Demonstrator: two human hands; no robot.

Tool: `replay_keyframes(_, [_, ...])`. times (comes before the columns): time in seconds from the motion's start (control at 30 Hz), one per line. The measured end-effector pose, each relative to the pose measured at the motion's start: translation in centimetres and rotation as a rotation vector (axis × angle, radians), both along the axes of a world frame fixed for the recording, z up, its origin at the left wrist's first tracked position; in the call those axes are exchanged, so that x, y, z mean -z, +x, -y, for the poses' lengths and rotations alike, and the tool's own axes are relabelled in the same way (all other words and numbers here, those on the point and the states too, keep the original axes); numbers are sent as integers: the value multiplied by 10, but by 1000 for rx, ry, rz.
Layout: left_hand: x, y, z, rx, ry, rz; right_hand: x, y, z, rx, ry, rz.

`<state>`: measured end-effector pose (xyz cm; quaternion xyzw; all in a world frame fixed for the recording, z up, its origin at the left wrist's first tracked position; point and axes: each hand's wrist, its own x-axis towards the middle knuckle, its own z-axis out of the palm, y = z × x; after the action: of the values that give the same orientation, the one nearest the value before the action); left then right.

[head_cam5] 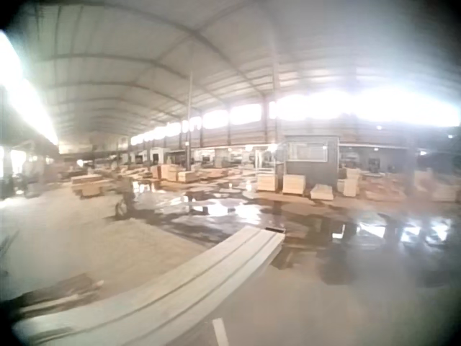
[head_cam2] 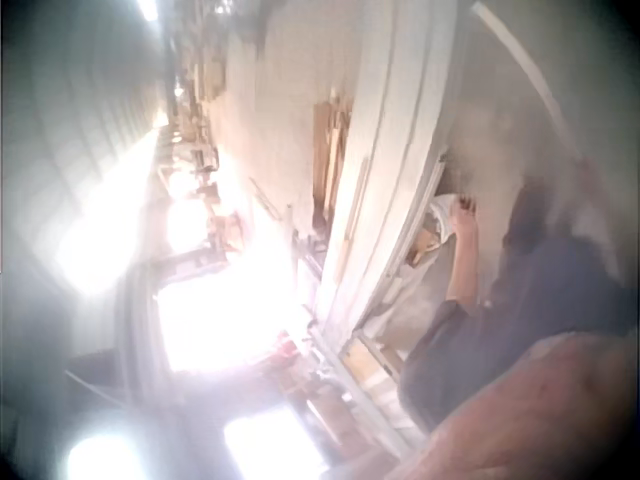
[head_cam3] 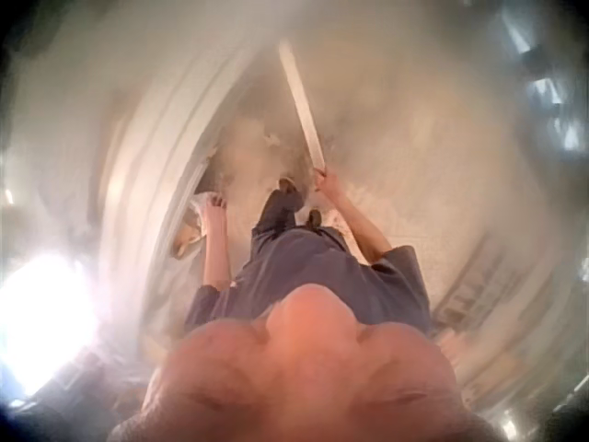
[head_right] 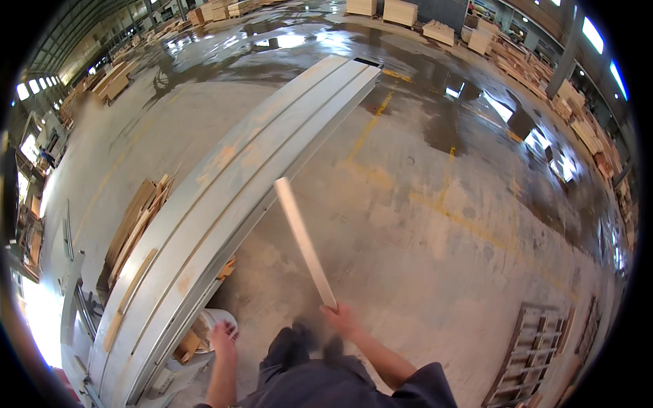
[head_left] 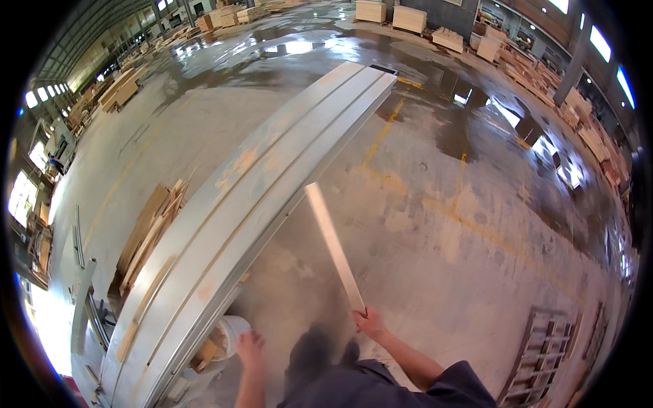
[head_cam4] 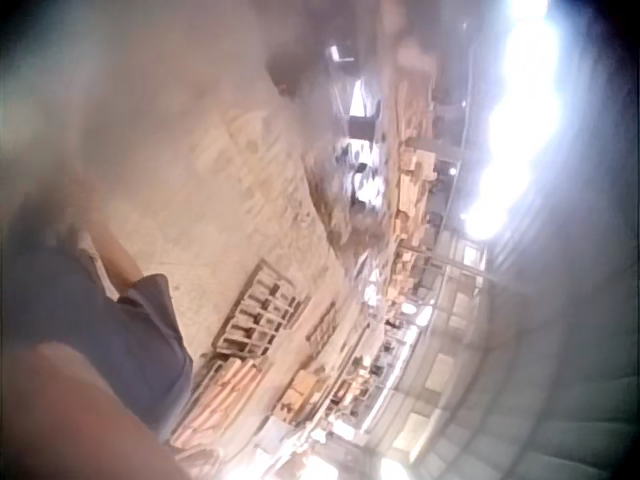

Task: The person selects wooden planks from a bin and feeds them one by one through a table saw to trim their length. After cutting, the person places the trimmed pieces onto a metal table surface.

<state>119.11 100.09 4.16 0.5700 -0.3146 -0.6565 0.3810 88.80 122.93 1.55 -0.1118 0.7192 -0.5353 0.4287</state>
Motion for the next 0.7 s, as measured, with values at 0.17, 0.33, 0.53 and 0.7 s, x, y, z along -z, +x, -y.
replay_keyframes(0.17, [34, -77, 132, -578, 278, -317, 15, -114, 88, 269, -406, 336])
replay_keyframes(0.33, [71, -272, 207, -723, 342, -211, -3, -245, 179, 107, -228, 172])
replay_keyframes(0.53, [64, -285, 184, -1056, 498, 17, -31, -311, 310, -299, -169, 49])
replay_keyframes(0.7, [78, -309, 202, -1183, 365, -51, -36, -383, 411, -519, -169, 30])
